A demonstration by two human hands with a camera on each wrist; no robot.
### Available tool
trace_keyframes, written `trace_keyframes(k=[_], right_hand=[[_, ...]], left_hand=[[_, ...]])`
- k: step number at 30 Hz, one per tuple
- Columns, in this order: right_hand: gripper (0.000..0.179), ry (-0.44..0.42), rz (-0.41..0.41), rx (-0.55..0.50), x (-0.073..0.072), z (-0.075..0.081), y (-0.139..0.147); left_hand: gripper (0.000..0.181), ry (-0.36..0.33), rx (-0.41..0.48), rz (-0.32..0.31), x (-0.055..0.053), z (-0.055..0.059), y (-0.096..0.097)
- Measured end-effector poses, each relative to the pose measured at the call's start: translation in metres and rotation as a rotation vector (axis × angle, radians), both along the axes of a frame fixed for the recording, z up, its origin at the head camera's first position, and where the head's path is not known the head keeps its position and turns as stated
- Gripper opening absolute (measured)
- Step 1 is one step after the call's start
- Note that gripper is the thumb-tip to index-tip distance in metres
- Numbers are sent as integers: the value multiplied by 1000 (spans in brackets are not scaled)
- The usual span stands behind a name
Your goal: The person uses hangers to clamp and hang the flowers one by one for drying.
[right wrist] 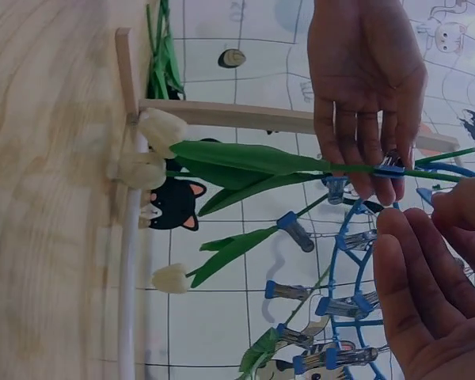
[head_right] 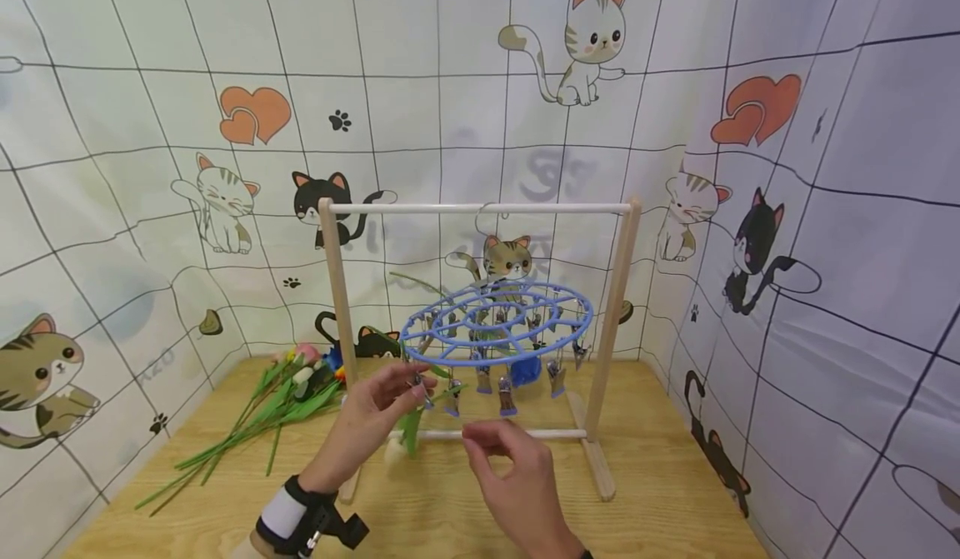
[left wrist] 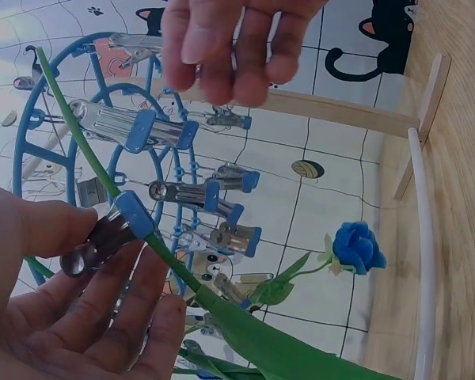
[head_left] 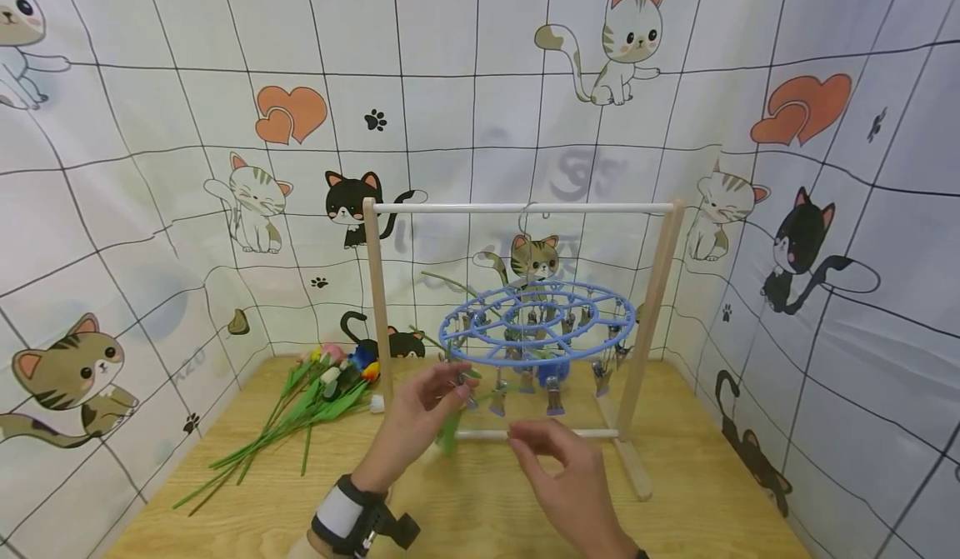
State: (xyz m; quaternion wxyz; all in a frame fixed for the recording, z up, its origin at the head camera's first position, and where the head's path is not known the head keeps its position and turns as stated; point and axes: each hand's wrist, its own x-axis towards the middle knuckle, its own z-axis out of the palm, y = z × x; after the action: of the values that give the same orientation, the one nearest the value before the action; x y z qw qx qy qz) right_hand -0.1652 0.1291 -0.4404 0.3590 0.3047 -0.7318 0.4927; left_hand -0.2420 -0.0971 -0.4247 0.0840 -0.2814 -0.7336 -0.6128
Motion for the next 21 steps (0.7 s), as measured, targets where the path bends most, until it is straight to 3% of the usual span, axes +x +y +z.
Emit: trace_keyframes(k=[10,14,21], right_hand=[[32,-80,-41,37,-16,-39,15],[35,-111,-58,36,-14,-40,15],[36,-128,-36,10,2,-27,11]], left_hand=[[31,37,-20,41,-6,1,-4],[31,29,-21,60,-8,1,-5],[35,10,5,49,-13,-3,-8]])
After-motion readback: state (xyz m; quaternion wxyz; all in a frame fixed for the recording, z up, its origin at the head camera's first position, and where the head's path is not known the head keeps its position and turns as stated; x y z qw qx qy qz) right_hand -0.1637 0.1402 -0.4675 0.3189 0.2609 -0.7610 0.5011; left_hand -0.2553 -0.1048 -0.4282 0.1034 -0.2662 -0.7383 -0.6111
